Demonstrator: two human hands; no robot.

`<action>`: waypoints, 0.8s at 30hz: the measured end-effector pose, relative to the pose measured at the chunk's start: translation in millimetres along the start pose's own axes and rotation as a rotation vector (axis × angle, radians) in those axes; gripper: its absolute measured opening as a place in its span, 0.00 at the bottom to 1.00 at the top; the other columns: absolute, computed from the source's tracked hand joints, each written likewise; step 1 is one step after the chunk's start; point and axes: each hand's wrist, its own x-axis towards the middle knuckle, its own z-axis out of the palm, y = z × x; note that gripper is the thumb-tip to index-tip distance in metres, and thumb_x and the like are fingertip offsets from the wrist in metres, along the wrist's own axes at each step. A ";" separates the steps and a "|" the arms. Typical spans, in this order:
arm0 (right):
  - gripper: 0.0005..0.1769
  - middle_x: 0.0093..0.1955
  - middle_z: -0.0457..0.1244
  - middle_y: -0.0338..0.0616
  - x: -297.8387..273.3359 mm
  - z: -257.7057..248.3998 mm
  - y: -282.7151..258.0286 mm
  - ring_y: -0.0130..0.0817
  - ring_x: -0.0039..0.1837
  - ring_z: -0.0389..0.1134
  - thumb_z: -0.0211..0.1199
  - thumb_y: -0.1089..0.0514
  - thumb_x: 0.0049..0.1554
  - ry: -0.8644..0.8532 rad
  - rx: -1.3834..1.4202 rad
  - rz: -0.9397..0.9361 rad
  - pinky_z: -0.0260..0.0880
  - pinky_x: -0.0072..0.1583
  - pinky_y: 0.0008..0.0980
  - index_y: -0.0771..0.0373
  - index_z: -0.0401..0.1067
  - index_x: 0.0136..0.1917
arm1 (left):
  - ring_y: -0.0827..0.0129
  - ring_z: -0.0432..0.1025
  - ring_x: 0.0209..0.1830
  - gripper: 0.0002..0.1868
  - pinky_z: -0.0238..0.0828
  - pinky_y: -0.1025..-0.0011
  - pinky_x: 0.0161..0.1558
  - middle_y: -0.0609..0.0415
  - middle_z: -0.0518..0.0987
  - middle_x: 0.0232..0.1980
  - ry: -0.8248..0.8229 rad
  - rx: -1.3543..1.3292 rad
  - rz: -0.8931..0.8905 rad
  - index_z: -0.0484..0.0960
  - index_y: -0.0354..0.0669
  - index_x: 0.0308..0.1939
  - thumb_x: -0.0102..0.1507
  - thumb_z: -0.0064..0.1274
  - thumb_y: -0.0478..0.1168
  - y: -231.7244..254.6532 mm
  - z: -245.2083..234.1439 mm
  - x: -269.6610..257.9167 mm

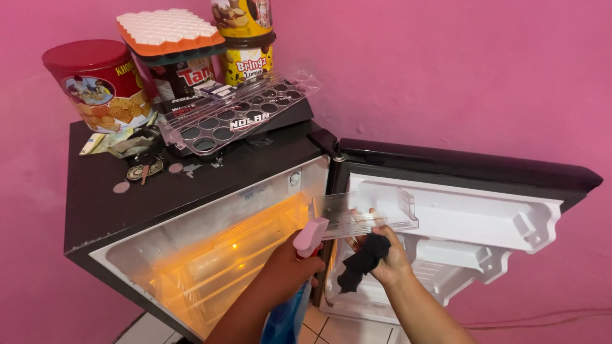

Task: Wiping down the interior and shelves of a mini-refrigerator.

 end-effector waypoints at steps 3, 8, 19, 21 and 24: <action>0.37 0.50 0.65 0.49 6.0 -7.1 2.0 0.40 0.42 0.69 0.53 0.63 0.51 -0.033 -0.008 -0.001 0.71 0.63 0.54 0.50 0.64 0.75 | 0.71 0.76 0.33 0.31 0.78 0.67 0.34 0.56 0.79 0.48 0.008 0.033 0.034 0.72 0.39 0.63 0.55 0.57 0.33 1.9 3.5 2.9; 0.39 0.49 0.65 0.49 9.3 -12.0 1.2 0.39 0.42 0.69 0.55 0.63 0.52 -0.018 -0.019 -0.006 0.72 0.63 0.54 0.50 0.63 0.77 | 0.67 0.75 0.28 0.29 0.75 0.67 0.33 0.50 0.80 0.42 0.034 0.096 0.018 0.73 0.37 0.62 0.56 0.56 0.34 7.5 10.1 5.6; 0.41 0.48 0.63 0.51 17.9 -22.2 4.3 0.39 0.43 0.68 0.57 0.62 0.52 -0.018 -0.075 0.028 0.77 0.57 0.49 0.46 0.62 0.79 | 0.66 0.78 0.35 0.29 0.79 0.67 0.33 0.51 0.80 0.41 -0.020 0.105 0.068 0.74 0.43 0.59 0.53 0.56 0.37 24.5 41.6 16.0; 0.38 0.48 0.62 0.57 21.0 -27.3 4.6 0.46 0.46 0.70 0.57 0.58 0.53 -0.070 -0.137 0.059 0.76 0.49 0.46 0.42 0.62 0.77 | 0.69 0.78 0.33 0.29 0.77 0.68 0.32 0.52 0.80 0.42 -0.104 0.098 0.107 0.73 0.42 0.59 0.53 0.55 0.37 21.6 47.8 25.0; 0.35 0.53 0.68 0.50 -14.5 18.4 2.9 0.45 0.49 0.73 0.54 0.58 0.52 -0.048 -0.128 0.052 0.77 0.48 0.45 0.48 0.61 0.74 | 0.67 0.77 0.29 0.26 0.77 0.68 0.30 0.49 0.79 0.40 -0.149 0.136 0.100 0.74 0.32 0.55 0.53 0.57 0.36 15.6 56.3 38.1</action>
